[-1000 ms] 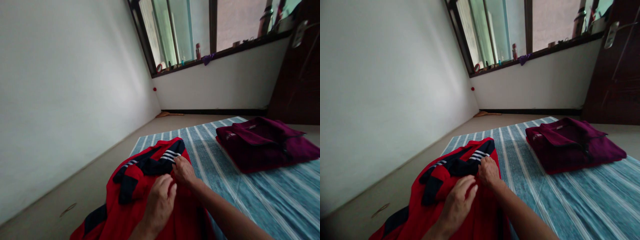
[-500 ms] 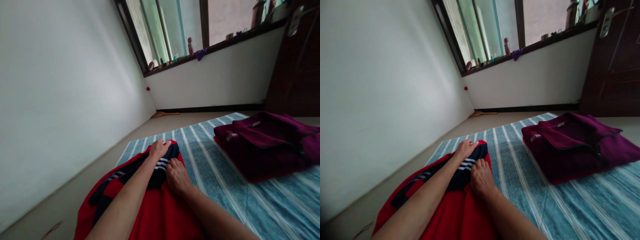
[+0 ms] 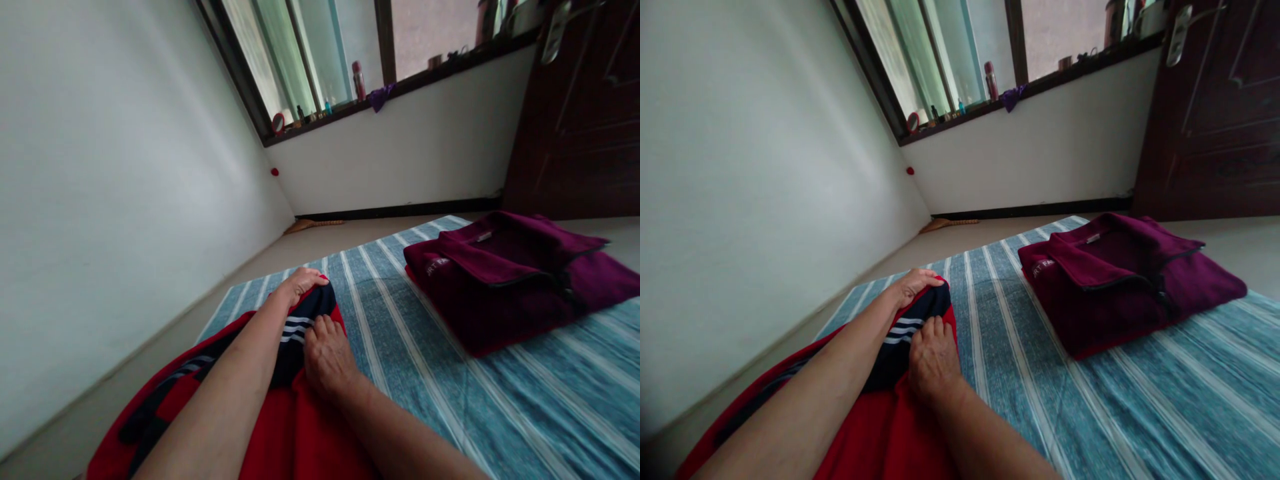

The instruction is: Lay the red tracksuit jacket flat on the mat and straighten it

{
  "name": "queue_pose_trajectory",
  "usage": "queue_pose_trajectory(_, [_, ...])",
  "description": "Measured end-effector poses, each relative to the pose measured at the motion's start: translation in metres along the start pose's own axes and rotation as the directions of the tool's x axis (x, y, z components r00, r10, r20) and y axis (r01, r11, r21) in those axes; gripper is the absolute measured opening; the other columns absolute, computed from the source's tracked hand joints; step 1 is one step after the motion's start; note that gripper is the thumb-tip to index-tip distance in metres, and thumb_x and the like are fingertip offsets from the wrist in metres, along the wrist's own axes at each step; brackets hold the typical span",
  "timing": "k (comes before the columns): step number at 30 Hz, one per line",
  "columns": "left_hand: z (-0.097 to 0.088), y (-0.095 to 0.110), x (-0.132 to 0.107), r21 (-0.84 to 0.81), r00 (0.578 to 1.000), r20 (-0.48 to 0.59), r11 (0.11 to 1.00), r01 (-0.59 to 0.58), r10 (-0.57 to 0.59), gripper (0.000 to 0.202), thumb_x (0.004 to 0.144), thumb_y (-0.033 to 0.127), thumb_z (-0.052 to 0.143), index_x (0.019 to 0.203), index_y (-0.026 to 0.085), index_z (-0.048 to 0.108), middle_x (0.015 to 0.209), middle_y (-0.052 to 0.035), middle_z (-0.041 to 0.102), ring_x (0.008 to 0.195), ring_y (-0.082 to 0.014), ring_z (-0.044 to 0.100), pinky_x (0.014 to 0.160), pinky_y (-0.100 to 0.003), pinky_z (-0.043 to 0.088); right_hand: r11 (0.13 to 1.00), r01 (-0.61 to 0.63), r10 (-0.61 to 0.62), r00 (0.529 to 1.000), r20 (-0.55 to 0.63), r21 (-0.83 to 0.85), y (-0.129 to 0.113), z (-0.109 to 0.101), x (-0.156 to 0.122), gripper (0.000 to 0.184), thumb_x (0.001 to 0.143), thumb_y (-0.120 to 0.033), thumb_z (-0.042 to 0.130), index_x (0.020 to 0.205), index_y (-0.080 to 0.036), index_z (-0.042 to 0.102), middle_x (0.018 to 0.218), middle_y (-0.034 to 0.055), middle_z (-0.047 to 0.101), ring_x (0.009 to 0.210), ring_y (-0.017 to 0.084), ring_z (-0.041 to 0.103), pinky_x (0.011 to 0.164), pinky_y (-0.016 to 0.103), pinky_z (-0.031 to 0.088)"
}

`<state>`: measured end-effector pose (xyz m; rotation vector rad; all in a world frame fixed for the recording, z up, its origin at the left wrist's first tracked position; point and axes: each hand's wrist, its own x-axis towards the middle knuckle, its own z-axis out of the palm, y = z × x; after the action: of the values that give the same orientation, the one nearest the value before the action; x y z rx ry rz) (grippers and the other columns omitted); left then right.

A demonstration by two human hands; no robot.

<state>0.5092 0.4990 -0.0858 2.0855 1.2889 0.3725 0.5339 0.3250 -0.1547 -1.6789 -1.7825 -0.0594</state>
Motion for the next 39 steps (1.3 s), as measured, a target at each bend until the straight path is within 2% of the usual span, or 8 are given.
queue_pose_trajectory(6, [0.01, -0.013, 0.01, -0.146, 0.996, -0.081, 0.988, -0.05, 0.039, 0.014, 0.058, 0.024, 0.064, 0.069, 0.016, 0.062, 0.058, 0.0015, 0.062, 0.057, -0.0162, 0.06, 0.061, -0.03, 0.048, 0.999, -0.045, 0.046, 0.998, -0.034, 0.018, -0.002, 0.001, 0.002, 0.031, 0.09, -0.026, 0.049, 0.114, -0.008, 0.057, 0.127, 0.0228, 0.05, 0.12, 0.035, 0.042, 0.098, 0.049, 0.037])
queue_pose_trajectory(11, [0.025, -0.015, 0.018, -0.101, 0.983, -0.168, 0.99, -0.094, 0.076, 0.02, 0.054, 0.013, 0.061, 0.074, 0.016, 0.064, 0.057, 0.0054, 0.059, 0.058, -0.013, 0.054, 0.062, -0.025, 0.044, 0.994, -0.093, 0.094, 0.995, -0.031, 0.053, -0.002, 0.004, 0.001, 0.046, 0.092, -0.036, 0.05, 0.127, -0.006, 0.05, 0.136, 0.0257, 0.043, 0.128, 0.037, 0.038, 0.101, 0.05, 0.034])
queue_pose_trajectory(16, [0.029, -0.011, 0.016, -0.034, 0.978, -0.174, 0.992, -0.123, 0.115, 0.037, 0.059, 0.012, 0.06, 0.095, 0.013, 0.066, 0.06, 0.005, 0.06, 0.057, -0.0121, 0.054, 0.061, -0.023, 0.044, 0.991, -0.118, 0.118, 0.993, 0.008, 0.055, -0.002, 0.005, -0.001, 0.05, 0.092, -0.039, 0.05, 0.127, -0.004, 0.05, 0.135, 0.0285, 0.044, 0.129, 0.038, 0.037, 0.1, 0.053, 0.034])
queue_pose_trajectory(22, [0.031, -0.011, 0.022, 0.121, 0.97, -0.191, 0.984, -0.13, 0.151, 0.049, 0.063, 0.004, 0.053, 0.11, 0.01, 0.061, 0.08, -0.0031, 0.071, 0.07, -0.0149, 0.062, 0.067, -0.023, 0.047, 0.994, -0.107, 0.106, 0.994, 0.035, 0.03, -0.002, 0.001, -0.001, 0.049, 0.092, -0.039, 0.048, 0.123, -0.002, 0.055, 0.133, 0.0275, 0.046, 0.128, 0.038, 0.037, 0.101, 0.051, 0.033])
queue_pose_trajectory(28, [0.036, -0.015, 0.021, 0.361, 0.952, -0.194, 0.92, -0.154, 0.235, 0.057, 0.068, 0.002, 0.05, 0.122, 0.019, 0.056, 0.101, -0.0038, 0.071, 0.09, -0.0175, 0.064, 0.081, -0.023, 0.046, 0.992, -0.123, 0.121, 0.992, 0.044, 0.041, -0.001, 0.004, -0.001, 0.051, 0.094, -0.041, 0.044, 0.126, -0.003, 0.054, 0.134, 0.0257, 0.047, 0.129, 0.038, 0.036, 0.102, 0.051, 0.032])
queue_pose_trajectory(31, [0.036, -0.015, 0.015, 0.476, 0.947, -0.182, 0.866, -0.153, 0.267, 0.05, 0.072, 0.004, 0.051, 0.118, 0.023, 0.057, 0.1, -0.004, 0.07, 0.094, -0.02, 0.063, 0.084, -0.027, 0.045, 0.989, -0.133, 0.129, 0.99, 0.063, 0.057, -0.001, 0.003, -0.002, 0.052, 0.094, -0.042, 0.045, 0.127, -0.003, 0.053, 0.135, 0.0256, 0.046, 0.131, 0.039, 0.033, 0.103, 0.053, 0.031])
queue_pose_trajectory(34, [0.036, -0.01, 0.003, 0.556, 0.934, -0.167, 0.812, -0.176, 0.317, 0.036, 0.077, 0.008, 0.049, 0.108, 0.022, 0.061, 0.101, -0.0075, 0.068, 0.1, -0.0237, 0.06, 0.088, -0.032, 0.044, 0.988, -0.139, 0.135, 0.989, 0.067, 0.064, -0.001, 0.003, -0.002, 0.052, 0.093, -0.042, 0.046, 0.127, -0.002, 0.053, 0.134, 0.0276, 0.046, 0.131, 0.04, 0.032, 0.102, 0.054, 0.031])
queue_pose_trajectory(39, [0.04, -0.004, -0.019, 0.612, 0.899, -0.095, 0.737, -0.287, 0.428, 0.029, 0.081, 0.011, 0.045, 0.102, 0.02, 0.063, 0.109, -0.0091, 0.063, 0.113, -0.0245, 0.051, 0.1, -0.035, 0.038, 0.989, -0.132, 0.129, 0.991, 0.045, 0.069, -0.002, 0.002, -0.002, 0.049, 0.093, -0.04, 0.047, 0.127, -0.004, 0.053, 0.131, 0.0269, 0.049, 0.129, 0.038, 0.036, 0.098, 0.055, 0.033])
